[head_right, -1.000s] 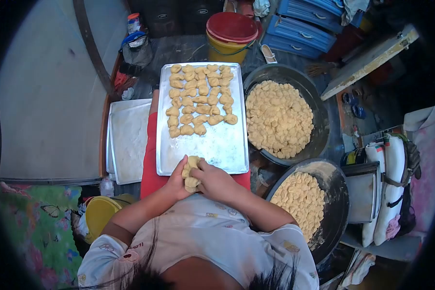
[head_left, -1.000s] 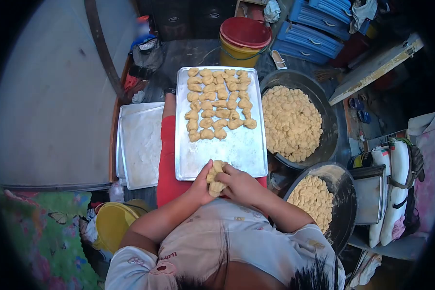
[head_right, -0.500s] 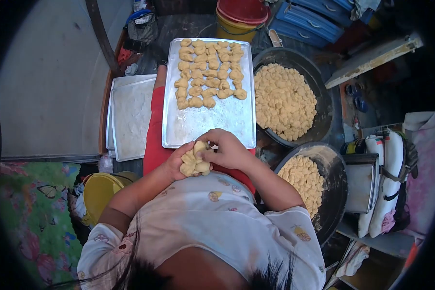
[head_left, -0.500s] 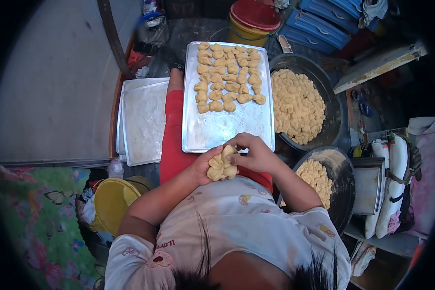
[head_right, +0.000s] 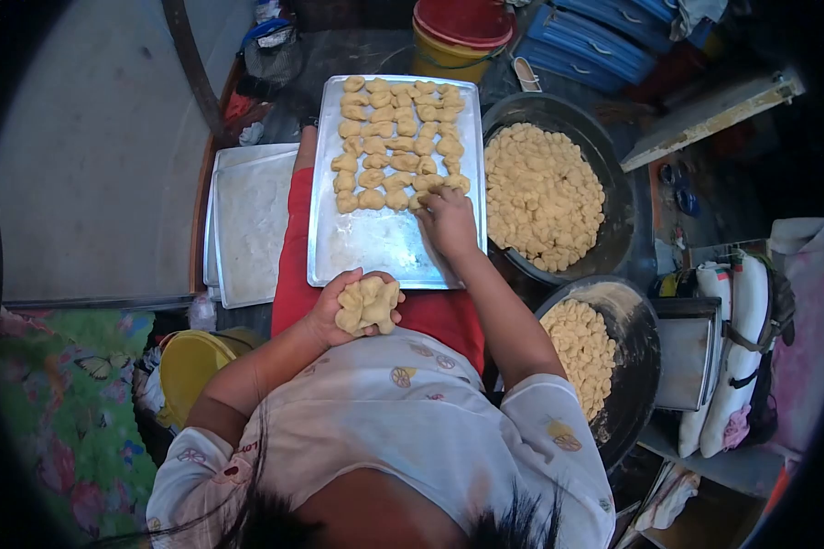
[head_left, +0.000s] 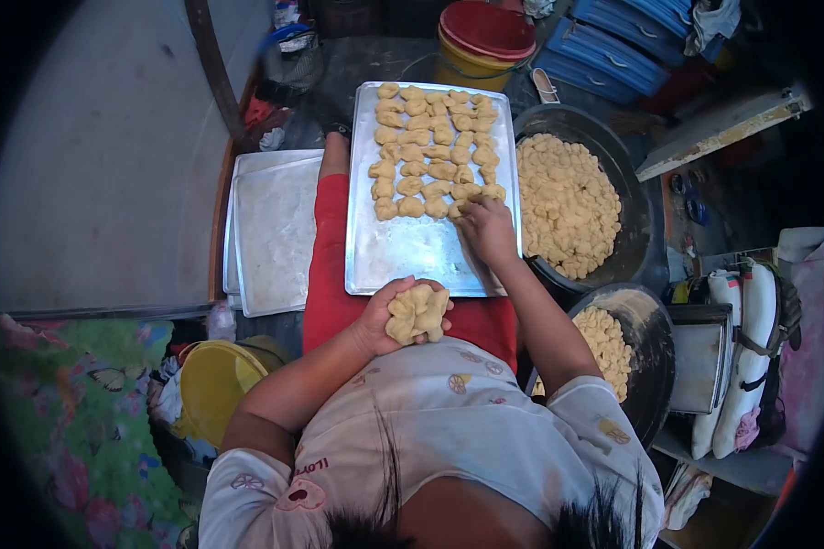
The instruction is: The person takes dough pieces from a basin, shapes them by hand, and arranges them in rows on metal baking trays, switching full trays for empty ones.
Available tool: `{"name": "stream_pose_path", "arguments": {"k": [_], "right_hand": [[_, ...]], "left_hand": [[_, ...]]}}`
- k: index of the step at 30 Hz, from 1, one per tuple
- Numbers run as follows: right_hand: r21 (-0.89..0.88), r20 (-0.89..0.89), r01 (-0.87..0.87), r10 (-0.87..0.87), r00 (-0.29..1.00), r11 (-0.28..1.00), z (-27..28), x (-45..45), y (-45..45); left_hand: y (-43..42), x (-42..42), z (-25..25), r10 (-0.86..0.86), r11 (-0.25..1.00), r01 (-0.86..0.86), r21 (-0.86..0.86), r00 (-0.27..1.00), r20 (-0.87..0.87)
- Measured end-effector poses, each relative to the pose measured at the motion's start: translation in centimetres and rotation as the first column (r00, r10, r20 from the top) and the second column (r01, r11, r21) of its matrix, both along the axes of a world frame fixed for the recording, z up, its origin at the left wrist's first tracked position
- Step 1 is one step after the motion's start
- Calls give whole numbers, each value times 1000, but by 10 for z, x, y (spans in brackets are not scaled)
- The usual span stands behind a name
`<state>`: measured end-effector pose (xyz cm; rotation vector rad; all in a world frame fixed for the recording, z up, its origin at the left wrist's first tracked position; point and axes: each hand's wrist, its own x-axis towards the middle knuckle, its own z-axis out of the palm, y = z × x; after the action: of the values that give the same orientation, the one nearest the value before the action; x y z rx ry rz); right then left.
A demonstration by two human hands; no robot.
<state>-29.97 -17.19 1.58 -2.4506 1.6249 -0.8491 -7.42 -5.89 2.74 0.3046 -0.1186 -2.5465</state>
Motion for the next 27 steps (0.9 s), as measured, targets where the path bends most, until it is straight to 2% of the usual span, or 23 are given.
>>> {"name": "stream_pose_path", "arguments": {"k": [1,3,4,6,7,9,10,12,13,14,15,17,19,20,22,23,25,27], "right_hand": [[6,5,-4,4,1000,1000,13,4,7],[281,432,-144,9,902,949,55,11,28],[421,537,-280,12,843,863,73,12,42],[505,556,-553,240,796,663,106,15,68],[353,582,-682,420,696,640,106,20,78],[399,275,-585,517,811,706,111,25,92],[397,274,-583,514,813,709,106,23,94],[457,593,-599,276,756,658,93,14,93],[454,594,-600,279,755,658,93,11,91],[486,781,-572,-36,623,661,93,8,88],[524,849,-552,-347,398,649,92,4,84],[498,796,-335,-268,542,800,73,-13,57],[468,581,-17,-294,759,883,52,-27,32],[467,581,-16,-293,759,884,37,-32,22],[101,209,103,-122,970,990,8,-40,9],[99,208,99,-118,971,990,-1,-39,8],[39,100,80,-84,991,996,-7,-32,7],[41,130,32,-37,991,999,1,-27,12]], "left_hand": [[1,1,0,14,999,-14,31,1000,-3],[2,2,-1,21,998,-21,54,1000,-4],[2,2,-1,23,997,-23,73,1000,-9],[1,-1,1,18,992,-16,124,1000,-13],[2,-3,1,14,985,-11,170,1000,-18],[3,-4,-7,18,983,-12,181,999,-30],[3,-5,-7,31,982,-23,189,999,-40],[3,-5,-5,24,991,-17,132,998,-51],[3,-5,-3,18,997,-14,76,998,-62],[3,-5,-3,20,997,-15,75,998,-60],[3,-4,-5,25,997,-20,70,997,-76],[4,-4,-5,27,998,-22,64,995,-92],[4,-4,-4,35,996,-30,87,997,-65],[3,-5,-4,34,996,-29,85,997,-66],[3,-5,-4,35,995,-29,99,997,-64],[3,-5,-4,39,995,-32,96,997,-65],[3,-5,-3,61,995,-57,82,997,-51],[3,-3,-2,79,994,-75,85,996,-49]]}}
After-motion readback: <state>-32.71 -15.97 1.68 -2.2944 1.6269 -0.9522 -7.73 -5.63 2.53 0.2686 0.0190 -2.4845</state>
